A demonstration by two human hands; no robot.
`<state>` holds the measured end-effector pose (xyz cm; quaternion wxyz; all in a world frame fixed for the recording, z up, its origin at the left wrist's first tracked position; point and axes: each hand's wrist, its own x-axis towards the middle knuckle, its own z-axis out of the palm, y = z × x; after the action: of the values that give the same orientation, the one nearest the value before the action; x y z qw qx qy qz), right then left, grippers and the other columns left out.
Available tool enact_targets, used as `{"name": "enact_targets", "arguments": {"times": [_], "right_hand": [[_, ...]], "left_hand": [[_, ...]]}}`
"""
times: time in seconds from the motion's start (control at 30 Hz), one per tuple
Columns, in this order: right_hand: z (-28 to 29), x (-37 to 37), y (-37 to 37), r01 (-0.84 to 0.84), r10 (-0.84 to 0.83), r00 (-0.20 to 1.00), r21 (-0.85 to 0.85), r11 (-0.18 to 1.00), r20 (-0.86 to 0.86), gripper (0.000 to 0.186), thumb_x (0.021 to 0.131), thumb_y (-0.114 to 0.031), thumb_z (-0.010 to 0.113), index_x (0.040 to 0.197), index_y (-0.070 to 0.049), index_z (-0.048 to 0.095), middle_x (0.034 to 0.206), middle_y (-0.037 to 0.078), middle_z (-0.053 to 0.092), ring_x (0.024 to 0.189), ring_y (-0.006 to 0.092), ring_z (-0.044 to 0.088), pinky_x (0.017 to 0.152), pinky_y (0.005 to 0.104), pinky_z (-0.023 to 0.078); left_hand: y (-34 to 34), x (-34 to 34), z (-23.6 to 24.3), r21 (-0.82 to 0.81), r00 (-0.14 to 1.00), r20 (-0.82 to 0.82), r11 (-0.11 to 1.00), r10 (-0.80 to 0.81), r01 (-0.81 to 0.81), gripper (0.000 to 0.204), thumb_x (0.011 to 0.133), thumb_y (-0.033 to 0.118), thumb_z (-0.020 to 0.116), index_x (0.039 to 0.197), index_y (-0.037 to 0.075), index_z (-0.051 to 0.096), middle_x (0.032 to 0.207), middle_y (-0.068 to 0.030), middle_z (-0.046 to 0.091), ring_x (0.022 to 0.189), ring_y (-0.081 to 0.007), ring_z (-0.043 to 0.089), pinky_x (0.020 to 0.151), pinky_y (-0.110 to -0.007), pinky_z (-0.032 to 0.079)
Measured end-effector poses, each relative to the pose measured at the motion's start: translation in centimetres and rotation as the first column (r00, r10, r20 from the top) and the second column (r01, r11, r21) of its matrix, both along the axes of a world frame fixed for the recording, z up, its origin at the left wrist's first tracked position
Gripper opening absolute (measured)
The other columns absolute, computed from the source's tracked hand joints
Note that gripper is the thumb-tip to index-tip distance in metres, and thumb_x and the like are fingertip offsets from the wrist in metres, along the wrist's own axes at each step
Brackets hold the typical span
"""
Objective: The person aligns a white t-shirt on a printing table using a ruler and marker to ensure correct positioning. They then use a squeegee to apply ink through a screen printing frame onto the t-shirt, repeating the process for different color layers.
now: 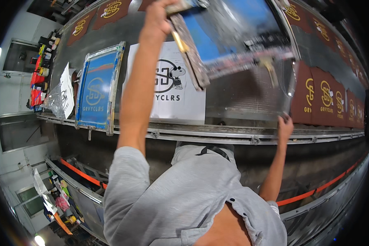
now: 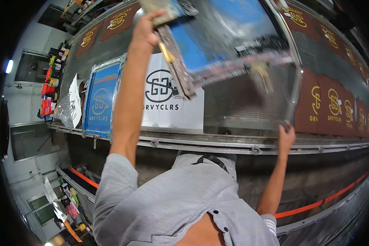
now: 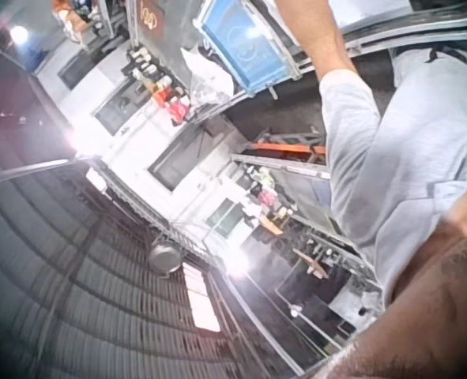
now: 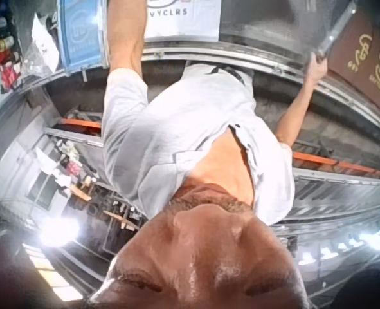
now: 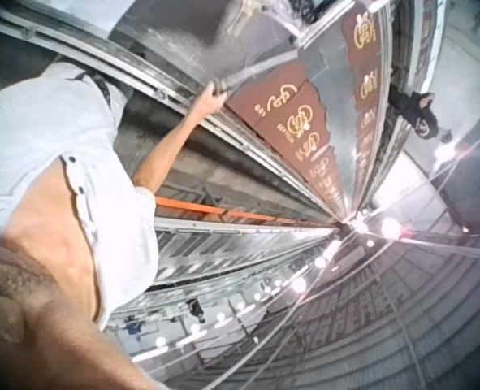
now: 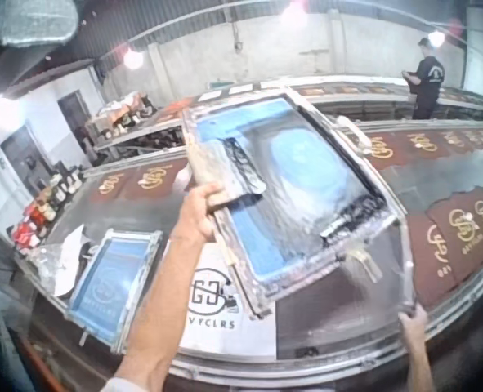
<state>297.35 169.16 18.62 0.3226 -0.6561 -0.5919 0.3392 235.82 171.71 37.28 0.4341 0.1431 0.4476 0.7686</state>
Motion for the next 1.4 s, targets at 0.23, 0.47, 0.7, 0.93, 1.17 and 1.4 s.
{"name": "enact_targets", "arguments": {"times": [0.23,0.47,0.7,0.93,1.17,1.4], "right_hand": [[-4.2,-13.6,-1.6,-0.198,0.166,0.808,-0.004,0.980,0.565,0.056,0.087,-0.040,0.069,0.129,-0.002,0.062,0.118,0.021,0.065,0.110,0.0403,0.063,0.093,0.0479,0.050],[-0.7,-15.1,1.7,-0.062,0.057,0.998,-0.157,0.986,-0.037,0.060,0.098,-0.051,0.059,0.125,0.003,0.064,0.115,0.016,0.070,0.104,0.0273,0.069,0.071,0.0311,0.051],[4.3,-32.6,0.9,-0.375,0.150,0.805,-0.295,0.879,-0.574,0.066,0.096,-0.052,0.063,0.138,-0.001,0.057,0.120,0.014,0.069,0.092,0.0144,0.066,0.047,0.0202,0.028],[-1.7,-34.2,-1.9,-0.281,0.176,0.927,-0.302,0.911,-0.330,0.036,0.086,-0.022,0.073,0.116,-0.002,0.072,0.089,0.001,0.066,0.075,0.0094,0.054,0.069,0.0298,0.044],[-2.0,-34.0,-5.3,-0.194,0.108,0.957,-0.318,0.928,-0.269,0.036,0.086,-0.015,0.068,0.118,0.002,0.072,0.090,0.002,0.069,0.081,0.0103,0.057,0.075,0.0280,0.045],[-2.7,-35.1,-5.8,-0.204,0.119,0.950,-0.287,0.936,-0.290,0.037,0.087,-0.016,0.068,0.120,0.002,0.071,0.095,0.004,0.071,0.086,0.0113,0.059,0.080,0.0285,0.047]], "left_hand": [[-5.9,-18.6,4.0,0.140,0.981,-0.190,0.990,0.033,-0.006,0.030,0.079,0.004,0.078,0.104,-0.003,0.065,0.097,-0.0126,0.071,0.087,-0.0265,0.071,0.087,-0.041,0.058],[-16.9,-19.4,-2.7,-0.016,0.997,-0.067,0.999,-0.045,0.044,0.035,0.081,0.006,0.073,0.112,-0.005,0.062,0.101,-0.0150,0.070,0.088,-0.0278,0.071,0.083,-0.040,0.060],[-23.5,-14.1,-15.8,-0.249,0.990,-0.006,0.959,-0.139,0.133,0.056,0.073,0.005,0.074,0.124,-0.008,0.055,0.104,-0.0164,0.067,0.087,-0.0262,0.070,0.081,-0.042,0.060],[-26.5,-12.2,-21.6,-0.441,0.982,0.027,0.880,-0.186,0.179,0.060,0.074,0.007,0.073,0.127,-0.008,0.051,0.103,-0.0152,0.066,0.089,-0.0249,0.068,0.081,-0.039,0.058],[-28.7,-12.0,-23.9,-0.490,0.983,-0.024,0.859,-0.183,0.148,0.060,0.074,0.006,0.074,0.129,-0.007,0.052,0.106,-0.0145,0.066,0.093,-0.0233,0.066,0.084,-0.036,0.055],[-27.7,-12.2,-20.8,-0.476,0.966,-0.166,0.874,-0.197,0.096,0.059,0.074,0.000,0.072,0.130,-0.005,0.053,0.111,-0.0146,0.066,0.095,-0.0240,0.066,0.087,-0.036,0.054]]}}
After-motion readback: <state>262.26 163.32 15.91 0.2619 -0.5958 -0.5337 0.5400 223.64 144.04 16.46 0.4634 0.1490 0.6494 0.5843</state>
